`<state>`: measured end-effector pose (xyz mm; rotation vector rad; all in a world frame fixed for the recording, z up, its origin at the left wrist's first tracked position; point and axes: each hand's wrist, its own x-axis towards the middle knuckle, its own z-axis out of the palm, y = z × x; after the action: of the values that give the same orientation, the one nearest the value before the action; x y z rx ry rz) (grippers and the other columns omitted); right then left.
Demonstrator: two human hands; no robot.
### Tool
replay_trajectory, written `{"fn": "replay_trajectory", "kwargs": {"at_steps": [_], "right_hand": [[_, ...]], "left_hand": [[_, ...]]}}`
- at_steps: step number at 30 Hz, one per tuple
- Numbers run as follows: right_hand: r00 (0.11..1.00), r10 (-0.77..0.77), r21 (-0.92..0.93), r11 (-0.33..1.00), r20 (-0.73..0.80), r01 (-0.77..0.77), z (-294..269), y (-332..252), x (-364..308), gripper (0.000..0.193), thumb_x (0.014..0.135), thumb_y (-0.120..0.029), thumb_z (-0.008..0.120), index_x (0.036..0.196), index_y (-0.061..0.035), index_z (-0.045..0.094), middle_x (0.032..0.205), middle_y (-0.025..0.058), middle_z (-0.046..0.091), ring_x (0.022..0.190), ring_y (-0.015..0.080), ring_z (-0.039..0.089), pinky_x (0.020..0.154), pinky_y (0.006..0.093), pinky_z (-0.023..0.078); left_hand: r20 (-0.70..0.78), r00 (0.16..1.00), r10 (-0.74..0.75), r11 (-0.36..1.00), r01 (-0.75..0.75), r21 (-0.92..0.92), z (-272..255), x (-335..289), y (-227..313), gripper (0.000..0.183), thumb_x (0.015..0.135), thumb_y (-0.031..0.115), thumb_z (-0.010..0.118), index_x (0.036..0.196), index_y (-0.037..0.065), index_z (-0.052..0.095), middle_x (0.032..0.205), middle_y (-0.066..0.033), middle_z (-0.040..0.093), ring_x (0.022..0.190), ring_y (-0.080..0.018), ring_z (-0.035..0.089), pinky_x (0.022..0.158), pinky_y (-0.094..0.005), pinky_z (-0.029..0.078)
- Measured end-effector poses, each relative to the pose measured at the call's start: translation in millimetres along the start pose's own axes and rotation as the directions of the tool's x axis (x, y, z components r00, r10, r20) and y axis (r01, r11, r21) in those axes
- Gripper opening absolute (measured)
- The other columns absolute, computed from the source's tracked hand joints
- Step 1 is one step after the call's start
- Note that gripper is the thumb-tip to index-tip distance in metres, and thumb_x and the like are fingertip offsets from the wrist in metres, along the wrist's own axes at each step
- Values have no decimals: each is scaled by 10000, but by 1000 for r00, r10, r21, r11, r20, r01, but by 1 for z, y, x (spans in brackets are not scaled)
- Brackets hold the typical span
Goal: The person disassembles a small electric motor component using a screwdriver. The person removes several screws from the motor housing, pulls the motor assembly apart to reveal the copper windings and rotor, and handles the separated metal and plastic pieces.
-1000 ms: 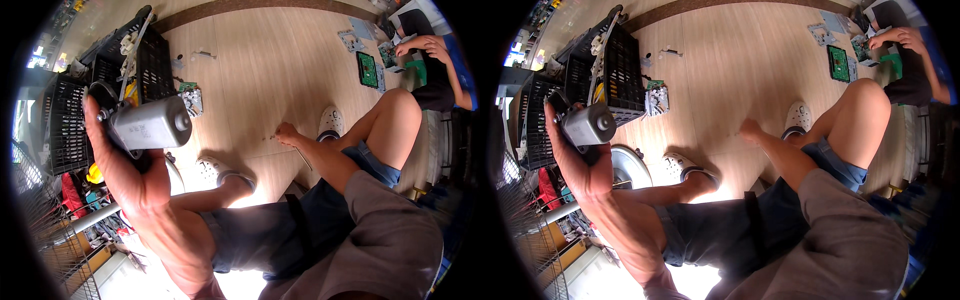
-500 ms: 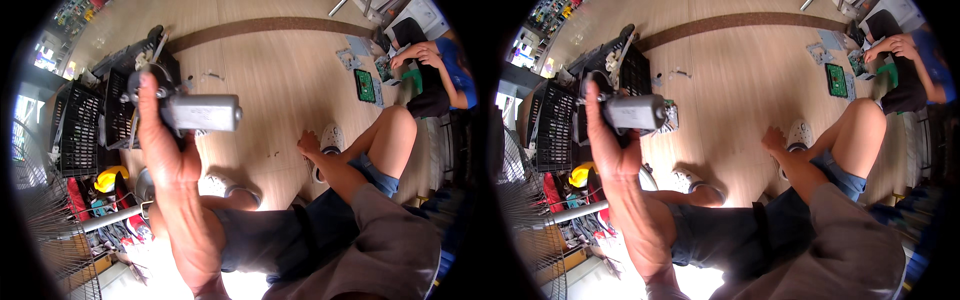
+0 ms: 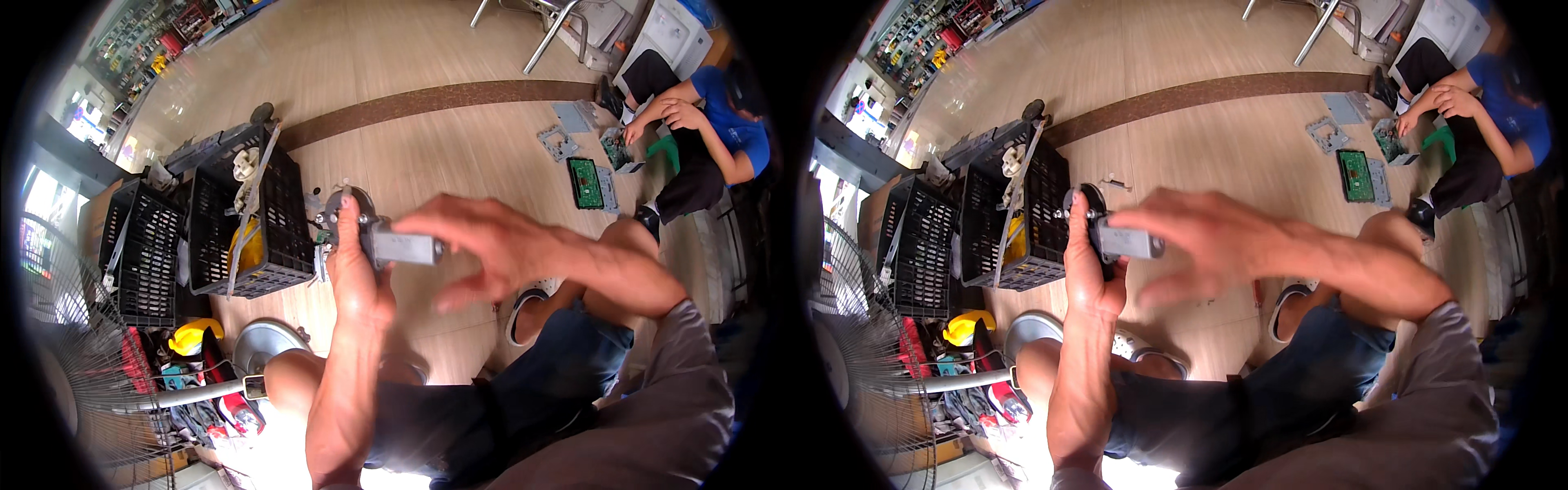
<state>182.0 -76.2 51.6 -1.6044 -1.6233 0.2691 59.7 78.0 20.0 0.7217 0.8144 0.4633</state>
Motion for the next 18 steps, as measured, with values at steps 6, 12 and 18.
{"fn": "replay_trajectory", "kwargs": {"at_steps": [6,12,18], "right_hand": [[952,305,-439,857,12,-269,28,-4,-25,523,841,-331,762,1170,32,577,922,165,673,770,331,710,626,396,575],[898,434,-554,767,74,-325,51,11,-18,280,775,-147,707,951,33,584,772,187,657,653,345,698,558,455,545],[947,321,-382,878,20,-290,42,26,-9,270,706,-113,698,893,25,563,741,175,657,600,357,675,521,454,522]], "left_hand": [[35,992,124,986,-127,108,11,3,-37,443,884,378,800,1089,16,649,974,-31,666,852,-112,603,780,-280,486],[-18,993,117,977,-111,182,8,10,-53,418,884,329,809,1128,27,656,985,-26,675,850,-107,614,781,-293,501],[46,962,269,949,-273,161,14,12,-33,365,884,306,813,1051,11,678,926,-25,673,789,-104,614,711,-269,508]]}}
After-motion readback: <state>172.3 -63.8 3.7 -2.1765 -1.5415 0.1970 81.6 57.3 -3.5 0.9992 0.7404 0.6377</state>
